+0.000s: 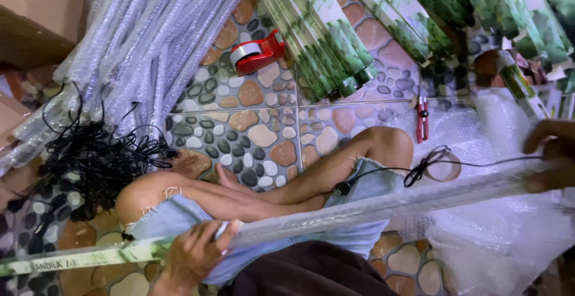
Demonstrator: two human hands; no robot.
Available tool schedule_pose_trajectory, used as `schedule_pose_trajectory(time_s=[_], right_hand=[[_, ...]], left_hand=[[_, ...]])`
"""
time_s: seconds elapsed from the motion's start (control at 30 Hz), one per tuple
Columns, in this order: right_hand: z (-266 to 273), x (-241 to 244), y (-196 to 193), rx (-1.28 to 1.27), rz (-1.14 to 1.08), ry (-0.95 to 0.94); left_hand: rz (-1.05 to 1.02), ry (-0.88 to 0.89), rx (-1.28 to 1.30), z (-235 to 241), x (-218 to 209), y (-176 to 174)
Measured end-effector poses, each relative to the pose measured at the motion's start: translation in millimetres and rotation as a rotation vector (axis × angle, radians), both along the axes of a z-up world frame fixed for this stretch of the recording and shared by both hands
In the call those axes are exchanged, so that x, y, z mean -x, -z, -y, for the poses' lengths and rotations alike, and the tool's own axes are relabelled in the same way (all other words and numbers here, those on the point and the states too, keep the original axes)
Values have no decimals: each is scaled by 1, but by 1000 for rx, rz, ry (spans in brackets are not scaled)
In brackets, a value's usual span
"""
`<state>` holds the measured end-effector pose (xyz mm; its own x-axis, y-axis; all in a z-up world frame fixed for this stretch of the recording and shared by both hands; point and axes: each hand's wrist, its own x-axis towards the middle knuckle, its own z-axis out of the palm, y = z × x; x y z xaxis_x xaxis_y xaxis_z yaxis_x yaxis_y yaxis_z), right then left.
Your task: The person sits on the floor and repeatedly wraps long cylindrical items in bubble wrap, secures them with tape, and places them aside. The person handles bubble wrap, tape, and cylindrical items labeled KANDILA Z-3.
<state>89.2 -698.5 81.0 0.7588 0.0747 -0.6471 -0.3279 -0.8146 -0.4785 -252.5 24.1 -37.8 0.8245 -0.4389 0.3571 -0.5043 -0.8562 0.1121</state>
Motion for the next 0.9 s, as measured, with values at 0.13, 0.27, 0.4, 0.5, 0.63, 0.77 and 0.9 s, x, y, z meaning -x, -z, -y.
schedule_pose_trajectory(time_s=[0.13,0.27,0.4,0.5,0.63,0.77,0.9], right_hand=[[-284,43,-129,927,-213,-682],[-346,103,-75,199,50,-956],[-357,101,-71,38,-43,-1054],[-321,99,-62,-210,324,-992],[-326,96,-63,-110,143,-893],[-328,89,-70,-248,134,-770],[-302,77,-35,-397,441,-914]], left_hand=[[-98,-29,39,53,-24,-42],[-129,-10,52,88,-53,-65],[-235,-108,132,80,-58,-52],[-251,-284,93,75,-53,-64],[-311,-363,189,82,-51,-70],[-267,-391,194,76,-51,-66],[-203,-388,158,52,-52,-73]])
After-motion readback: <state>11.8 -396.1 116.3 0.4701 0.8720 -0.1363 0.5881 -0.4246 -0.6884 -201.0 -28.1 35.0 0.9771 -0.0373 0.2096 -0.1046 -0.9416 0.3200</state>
